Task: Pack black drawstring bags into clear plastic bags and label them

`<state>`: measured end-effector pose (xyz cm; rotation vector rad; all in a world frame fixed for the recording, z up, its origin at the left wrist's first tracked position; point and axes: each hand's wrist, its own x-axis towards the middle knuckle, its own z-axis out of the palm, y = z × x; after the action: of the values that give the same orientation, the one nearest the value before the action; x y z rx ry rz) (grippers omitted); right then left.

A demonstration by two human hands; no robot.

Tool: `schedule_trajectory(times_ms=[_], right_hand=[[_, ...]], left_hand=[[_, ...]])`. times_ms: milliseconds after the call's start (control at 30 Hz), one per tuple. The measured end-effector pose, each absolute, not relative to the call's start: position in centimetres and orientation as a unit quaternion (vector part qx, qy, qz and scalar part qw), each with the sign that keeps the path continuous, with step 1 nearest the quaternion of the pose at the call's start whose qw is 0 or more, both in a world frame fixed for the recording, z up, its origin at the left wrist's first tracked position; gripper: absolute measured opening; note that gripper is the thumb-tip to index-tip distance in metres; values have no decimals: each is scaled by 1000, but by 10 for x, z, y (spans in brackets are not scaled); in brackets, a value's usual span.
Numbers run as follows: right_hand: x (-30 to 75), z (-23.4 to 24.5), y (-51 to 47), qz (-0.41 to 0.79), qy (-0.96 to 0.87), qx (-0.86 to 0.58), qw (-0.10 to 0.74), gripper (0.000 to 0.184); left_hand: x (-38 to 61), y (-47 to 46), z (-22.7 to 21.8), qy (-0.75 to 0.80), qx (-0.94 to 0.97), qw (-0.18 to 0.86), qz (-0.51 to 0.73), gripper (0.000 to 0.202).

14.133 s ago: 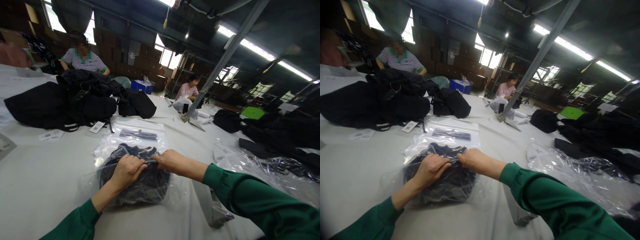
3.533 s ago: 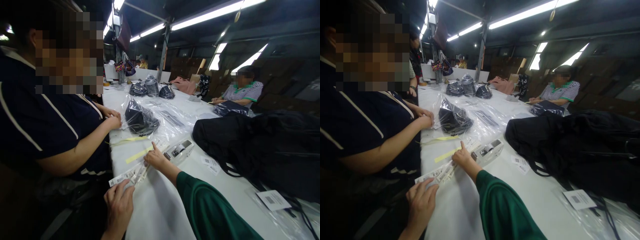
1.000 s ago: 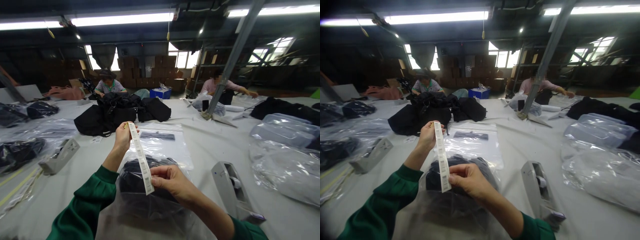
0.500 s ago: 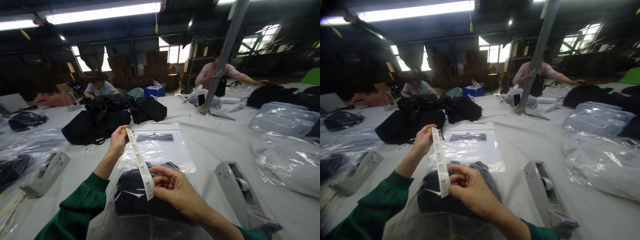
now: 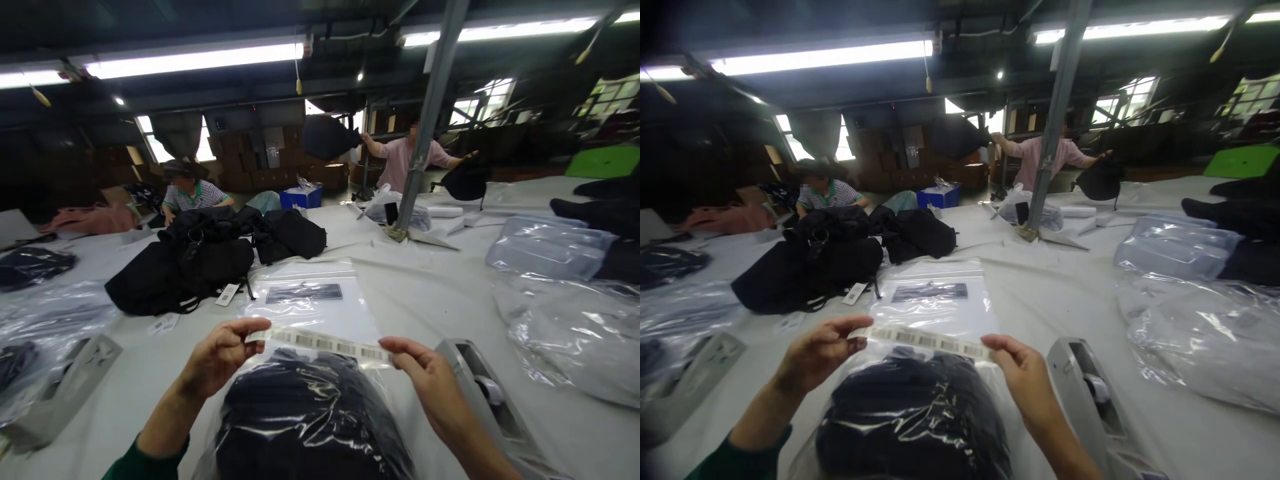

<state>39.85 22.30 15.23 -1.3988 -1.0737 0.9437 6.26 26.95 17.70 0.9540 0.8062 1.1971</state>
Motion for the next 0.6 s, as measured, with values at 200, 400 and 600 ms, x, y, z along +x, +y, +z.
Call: schedule_trajectory(times_ms=[200,400,600], right_hand=[[410,151,248,370,-421,-572,598,30],[418,150,261,365,-384,-528,664,55],[422,170,236,384,-427,-513,638,39]], left_hand=[[84,219,183,376,435,699,427,37],[105,207,188,370,415,719,417,48],[105,181,170,368,516,716,292,53]])
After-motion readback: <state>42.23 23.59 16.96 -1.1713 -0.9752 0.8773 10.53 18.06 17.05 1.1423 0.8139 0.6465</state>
